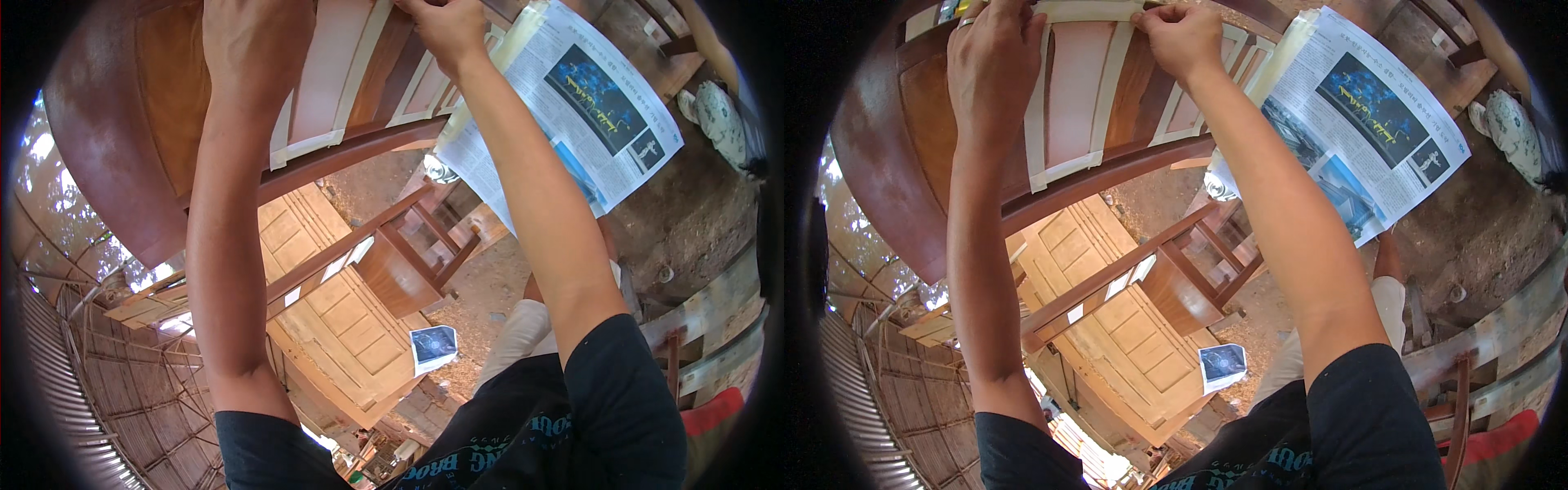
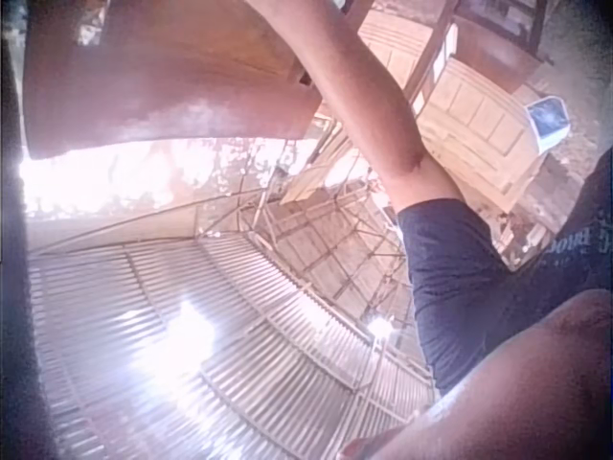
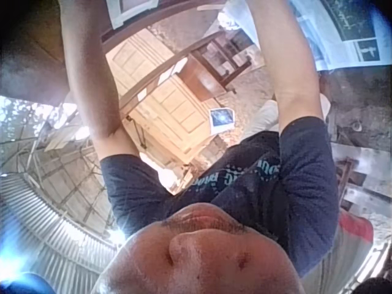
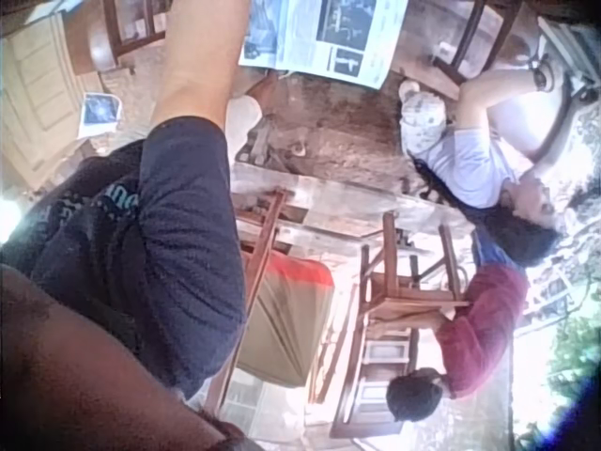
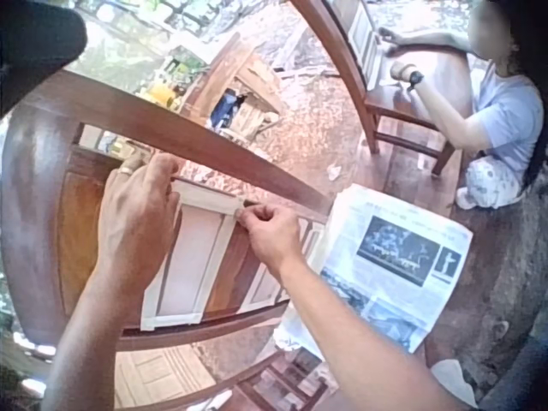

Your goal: Masking wooden chairs with tape and newspaper for finishing.

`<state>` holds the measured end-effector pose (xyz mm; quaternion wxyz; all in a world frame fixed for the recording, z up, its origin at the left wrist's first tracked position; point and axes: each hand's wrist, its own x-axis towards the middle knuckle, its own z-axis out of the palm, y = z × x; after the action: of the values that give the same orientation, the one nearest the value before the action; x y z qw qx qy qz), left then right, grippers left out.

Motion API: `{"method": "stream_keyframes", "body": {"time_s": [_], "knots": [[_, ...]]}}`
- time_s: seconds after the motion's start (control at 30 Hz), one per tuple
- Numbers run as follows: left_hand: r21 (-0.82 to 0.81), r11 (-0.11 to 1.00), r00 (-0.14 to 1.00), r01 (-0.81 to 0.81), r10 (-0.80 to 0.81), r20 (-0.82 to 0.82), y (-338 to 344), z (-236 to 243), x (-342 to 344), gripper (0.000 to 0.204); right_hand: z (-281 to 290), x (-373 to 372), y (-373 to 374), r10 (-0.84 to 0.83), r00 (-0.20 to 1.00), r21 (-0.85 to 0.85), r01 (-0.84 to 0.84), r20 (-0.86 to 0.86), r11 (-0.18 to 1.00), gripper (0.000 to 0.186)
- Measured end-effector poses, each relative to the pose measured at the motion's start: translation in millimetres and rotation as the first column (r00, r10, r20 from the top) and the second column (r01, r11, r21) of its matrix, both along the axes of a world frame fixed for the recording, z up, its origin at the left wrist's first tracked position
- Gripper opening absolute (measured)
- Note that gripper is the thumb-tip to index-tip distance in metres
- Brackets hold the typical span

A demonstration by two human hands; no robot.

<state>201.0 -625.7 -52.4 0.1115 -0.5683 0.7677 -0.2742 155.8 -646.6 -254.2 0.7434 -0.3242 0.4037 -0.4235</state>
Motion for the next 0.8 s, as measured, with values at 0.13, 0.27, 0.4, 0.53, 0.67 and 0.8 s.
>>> {"method": "stream_keyframes", "body": {"time_s": [0.13,0.27,0.4,0.53,0.67,0.8], "knots": [[-0.057,0.997,0.999,0.053,-0.053,-0.003,1.1,-4.9,7.8,0.028,4.5,3.5,-0.8,-0.039,0.999,0.016,0.039,-0.003,0.999,0.022],[-0.187,0.982,0.99,0.007,0.02,0.142,-4.1,-8.4,5.4,0.04,-5.5,2.7,-0.8,-0.229,0.923,-0.104,0.207,-0.309,0.973,0.034],[-0.193,0.981,0.918,0.026,0.053,0.393,-7.9,10.6,7.9,0.054,35.6,-10.7,4.1,-0.246,0.922,-0.2,0.192,-0.298,0.961,0.047],[-0.144,0.989,0.915,-0.007,0.064,0.398,-11.8,14.0,-1.4,0.057,68.4,-6.9,-5.1,-0.155,0.961,-0.191,0.112,-0.231,0.975,0.047],[-0.189,0.98,0.908,0.066,0.019,0.418,-13.2,25.7,10.8,0.053,57.6,-7.3,-3.3,-0.18,0.967,-0.241,0.134,-0.18,0.961,0.048],[0.135,0.987,0.945,-0.09,0.127,-0.3,-8.8,26.6,4.2,0.053,36.8,-10.5,-1.8,-0.193,0.904,-0.306,0.074,-0.381,0.949,0.049]]}}
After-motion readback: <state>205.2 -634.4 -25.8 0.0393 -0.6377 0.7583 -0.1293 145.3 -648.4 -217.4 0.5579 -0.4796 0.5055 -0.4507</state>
